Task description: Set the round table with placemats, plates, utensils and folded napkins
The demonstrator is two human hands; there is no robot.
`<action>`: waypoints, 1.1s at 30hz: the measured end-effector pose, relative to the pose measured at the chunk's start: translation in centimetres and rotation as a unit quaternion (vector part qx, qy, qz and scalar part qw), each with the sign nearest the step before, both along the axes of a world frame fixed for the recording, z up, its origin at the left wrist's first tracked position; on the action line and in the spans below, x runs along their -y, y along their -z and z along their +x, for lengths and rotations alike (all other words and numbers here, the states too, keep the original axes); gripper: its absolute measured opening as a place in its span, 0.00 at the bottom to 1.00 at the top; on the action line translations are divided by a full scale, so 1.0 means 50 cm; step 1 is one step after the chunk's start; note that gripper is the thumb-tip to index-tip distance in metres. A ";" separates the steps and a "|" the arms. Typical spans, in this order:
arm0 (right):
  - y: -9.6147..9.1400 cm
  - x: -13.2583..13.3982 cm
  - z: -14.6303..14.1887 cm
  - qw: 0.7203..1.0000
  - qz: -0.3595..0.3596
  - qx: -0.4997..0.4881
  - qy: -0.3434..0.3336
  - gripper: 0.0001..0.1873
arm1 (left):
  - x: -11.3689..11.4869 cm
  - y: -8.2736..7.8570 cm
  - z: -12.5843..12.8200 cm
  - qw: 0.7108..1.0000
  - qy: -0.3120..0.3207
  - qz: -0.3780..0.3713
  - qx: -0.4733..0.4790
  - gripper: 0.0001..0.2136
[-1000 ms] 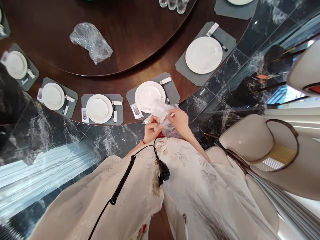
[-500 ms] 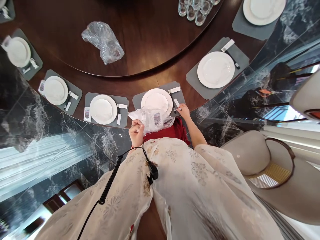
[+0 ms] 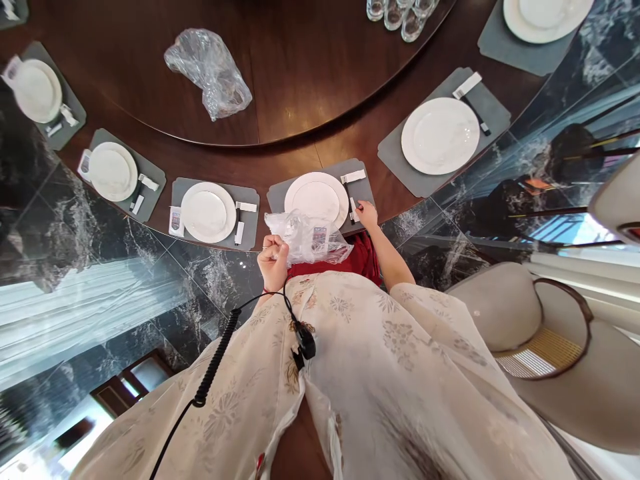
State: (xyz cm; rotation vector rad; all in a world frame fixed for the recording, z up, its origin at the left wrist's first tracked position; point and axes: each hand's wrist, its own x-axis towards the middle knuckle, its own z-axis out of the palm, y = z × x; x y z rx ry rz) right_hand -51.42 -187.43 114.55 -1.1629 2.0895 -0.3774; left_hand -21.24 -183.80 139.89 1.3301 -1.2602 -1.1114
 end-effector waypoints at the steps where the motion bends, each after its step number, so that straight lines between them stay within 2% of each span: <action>1: -0.016 0.003 0.004 1.000 -0.014 0.008 0.025 0.27 | 0.002 0.000 -0.006 1.000 0.007 -0.003 0.000 0.33; 4: -0.103 0.000 0.025 0.988 -0.109 0.061 0.093 0.24 | 0.013 0.000 -0.028 1.000 0.021 -0.020 -0.006 0.33; 6: -0.192 -0.024 0.047 0.969 -0.199 0.112 0.095 0.20 | 0.022 0.002 -0.046 0.999 0.024 -0.025 -0.006 0.32; 7: -0.240 -0.043 0.059 0.959 -0.237 0.139 0.075 0.19 | 0.026 0.003 -0.056 0.999 0.025 -0.024 -0.005 0.31; 8: -0.288 -0.063 0.071 0.950 -0.263 0.165 0.039 0.19 | 0.029 0.003 -0.067 0.999 0.027 -0.021 -0.002 0.31; 9: -0.331 -0.082 0.083 0.942 -0.269 0.197 -0.026 0.20 | 0.032 0.003 -0.080 0.999 0.030 -0.019 0.000 0.31; 11: -0.397 -0.109 0.102 0.930 -0.244 0.224 -0.158 0.20 | 0.033 0.003 -0.109 0.999 0.041 -0.015 0.000 0.31; 12: -0.417 -0.115 0.107 0.931 -0.209 0.214 -0.208 0.20 | 0.031 0.002 -0.127 0.999 0.049 -0.014 -0.001 0.31; 14: -0.431 -0.111 0.105 0.953 -0.109 0.139 -0.247 0.20 | 0.021 0.001 -0.168 0.998 0.069 -0.013 -0.005 0.31; 16: -0.423 -0.099 0.087 0.973 -0.001 0.040 -0.229 0.23 | 0.005 0.002 -0.217 0.996 0.091 -0.013 -0.012 0.30; 17: -0.415 -0.094 0.074 0.976 0.040 -0.001 -0.214 0.27 | -0.005 0.003 -0.244 0.995 0.101 -0.012 -0.015 0.30; 19: -0.399 -0.090 0.043 0.977 0.087 -0.048 -0.186 0.38 | -0.023 0.006 -0.297 0.993 0.116 -0.007 -0.022 0.30; 21: -0.394 -0.095 0.006 0.978 0.104 -0.065 -0.169 0.43 | -0.035 0.011 -0.344 0.992 0.126 0.000 -0.028 0.30; 24: -0.412 -0.114 -0.062 0.980 0.081 -0.067 -0.167 0.45 | -0.036 0.019 -0.393 0.994 0.107 0.010 -0.034 0.31; 27: -0.464 -0.153 -0.155 0.973 -0.010 0.035 -0.228 0.47 | -0.024 0.026 -0.417 0.998 0.034 0.038 -0.046 0.32; 28: -0.485 -0.171 -0.191 0.959 -0.047 0.097 -0.263 0.47 | -0.022 0.028 -0.422 0.998 0.009 0.046 -0.053 0.33; 30: -0.525 -0.202 -0.268 0.910 -0.116 0.236 -0.322 0.46 | -0.027 0.027 -0.434 0.996 -0.023 0.054 -0.064 0.33; 31: -0.538 -0.212 -0.307 0.883 -0.147 0.301 -0.327 0.45 | -0.034 0.024 -0.440 0.996 -0.028 0.057 -0.066 0.34; 33: -0.542 -0.210 -0.376 0.851 -0.205 0.403 -0.267 0.46 | -0.056 0.012 -0.455 0.996 -0.019 0.063 -0.056 0.34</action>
